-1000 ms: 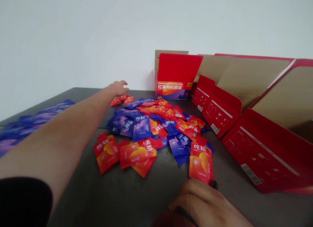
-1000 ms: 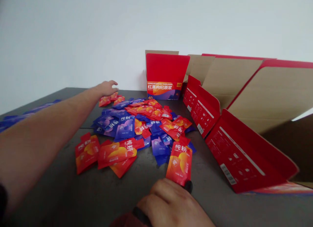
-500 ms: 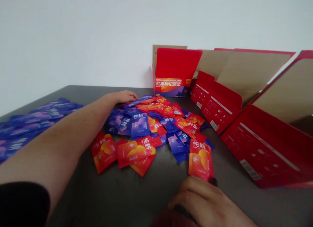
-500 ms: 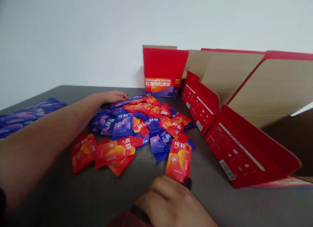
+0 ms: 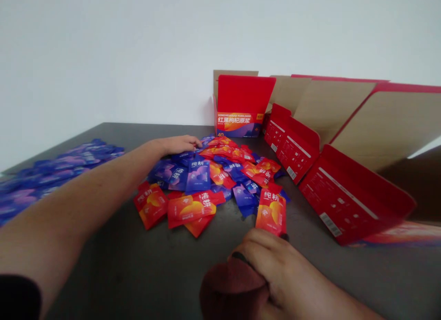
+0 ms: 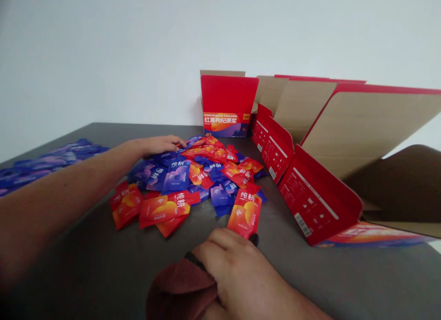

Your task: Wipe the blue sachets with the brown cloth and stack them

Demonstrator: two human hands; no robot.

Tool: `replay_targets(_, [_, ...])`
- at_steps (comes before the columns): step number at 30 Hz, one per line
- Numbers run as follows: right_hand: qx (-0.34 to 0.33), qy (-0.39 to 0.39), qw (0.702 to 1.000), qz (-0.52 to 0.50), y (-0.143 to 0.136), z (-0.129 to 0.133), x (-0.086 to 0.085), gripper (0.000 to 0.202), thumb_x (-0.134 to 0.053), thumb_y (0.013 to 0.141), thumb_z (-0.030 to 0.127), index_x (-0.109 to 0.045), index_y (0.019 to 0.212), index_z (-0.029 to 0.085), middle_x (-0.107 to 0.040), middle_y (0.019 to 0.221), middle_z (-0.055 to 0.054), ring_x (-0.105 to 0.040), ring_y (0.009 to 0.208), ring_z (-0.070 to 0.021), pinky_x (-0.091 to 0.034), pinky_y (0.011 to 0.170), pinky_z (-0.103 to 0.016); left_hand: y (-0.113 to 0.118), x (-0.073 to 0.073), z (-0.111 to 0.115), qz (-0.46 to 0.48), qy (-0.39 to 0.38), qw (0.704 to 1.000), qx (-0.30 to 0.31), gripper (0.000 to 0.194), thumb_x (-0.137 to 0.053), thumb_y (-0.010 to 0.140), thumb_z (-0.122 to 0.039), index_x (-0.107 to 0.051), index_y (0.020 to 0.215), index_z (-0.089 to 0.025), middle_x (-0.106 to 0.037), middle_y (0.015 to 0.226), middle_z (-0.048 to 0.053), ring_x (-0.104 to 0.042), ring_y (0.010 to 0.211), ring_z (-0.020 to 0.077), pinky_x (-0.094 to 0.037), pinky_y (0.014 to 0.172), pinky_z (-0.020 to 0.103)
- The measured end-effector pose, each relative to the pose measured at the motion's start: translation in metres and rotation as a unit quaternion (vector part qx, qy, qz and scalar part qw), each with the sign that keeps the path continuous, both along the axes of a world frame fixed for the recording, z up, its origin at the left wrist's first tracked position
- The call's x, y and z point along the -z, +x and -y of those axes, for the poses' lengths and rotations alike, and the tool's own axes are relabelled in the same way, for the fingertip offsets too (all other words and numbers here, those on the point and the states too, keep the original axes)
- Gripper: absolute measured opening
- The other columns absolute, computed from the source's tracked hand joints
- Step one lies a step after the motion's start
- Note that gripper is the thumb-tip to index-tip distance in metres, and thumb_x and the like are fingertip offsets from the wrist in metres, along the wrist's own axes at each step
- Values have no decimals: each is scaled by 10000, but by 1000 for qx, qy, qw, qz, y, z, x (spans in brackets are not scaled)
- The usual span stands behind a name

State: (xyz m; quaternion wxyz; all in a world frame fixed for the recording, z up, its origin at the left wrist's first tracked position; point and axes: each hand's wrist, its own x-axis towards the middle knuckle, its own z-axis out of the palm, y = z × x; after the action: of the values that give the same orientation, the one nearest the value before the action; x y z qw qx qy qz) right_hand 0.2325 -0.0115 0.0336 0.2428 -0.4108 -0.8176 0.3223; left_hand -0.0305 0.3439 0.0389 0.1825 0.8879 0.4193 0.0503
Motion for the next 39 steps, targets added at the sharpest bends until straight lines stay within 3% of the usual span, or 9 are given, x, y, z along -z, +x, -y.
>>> replay_targets(5, [2,-11,1000,1,-2,4,-7,304,-688,718,86,-595,966,235,-638,1083,-10,-597,1021,-183,-458,885,-283,8,-4,27,15,-9,1000,26,549,-534,787,-370,-657,1318,-304,-606,1449,-2,-547,1317,246,-421,1125,310])
replay_targets(8, [7,-1,1000,12,-1,6,-7,228,-669,745,109,-580,915,232,-629,1000,0,-595,947,-172,-451,822,-281,11,-4,35,43,-10,999,32,614,-542,791,-359,-585,1401,-306,-618,1434,-1,-588,1270,231,-462,1080,296])
replay_targets(14, [14,22,999,41,2,8,-2,240,-653,722,127,-577,927,226,-608,959,3,-570,884,-168,-426,731,-275,6,-4,21,151,57,982,-93,592,-549,811,-316,-595,1399,-256,-651,1395,23,-616,1245,229,-476,1078,311])
replay_targets(17, [9,37,998,48,2,8,-1,222,-650,727,141,-581,923,219,-610,936,0,-565,880,-174,-424,729,-279,-4,-6,13,161,83,974,-136,565,-515,847,-341,-596,1381,-174,-660,1373,69,-619,1242,230,-464,1087,310])
replay_targets(20, [3,52,997,51,2,9,-2,222,-636,723,128,-581,922,210,-612,926,-7,-566,884,-179,-430,746,-286,-21,-9,19,166,104,965,-174,532,-483,878,-349,-585,1370,-176,-689,1327,68,-635,1218,216,-477,1065,305])
replay_targets(27, [1,82,994,78,1,16,-5,215,-629,720,116,-579,914,193,-609,939,-31,-567,911,-197,-446,781,-303,-66,-6,71,119,124,955,-243,533,-505,852,-327,-583,1363,-196,-713,1294,61,-679,1149,213,-542,959,285])
replay_targets(30, [5,98,991,87,1,17,-3,222,-642,726,119,-579,927,190,-606,945,-37,-565,912,-200,-448,784,-305,-80,-2,84,74,123,950,-277,559,-561,788,-289,-614,1333,-173,-719,1275,92,-683,1148,241,-541,979,302])
replay_targets(34, [7,106,990,89,1,18,-1,242,-644,710,99,-575,924,188,-601,951,-36,-563,905,-194,-445,777,-296,-88,1,77,23,132,938,-319,601,-613,749,-305,-616,1328,-143,-690,1314,146,-652,1211,298,-509,1039,348])
replay_targets(39, [9,98,992,85,0,17,-3,235,-638,701,100,-572,909,187,-597,934,-30,-556,891,-193,-438,760,-297,-79,8,48,-18,119,937,-328,772,-723,666,-487,-595,1345,-143,-664,1344,195,-636,1226,374,-509,1018,404])
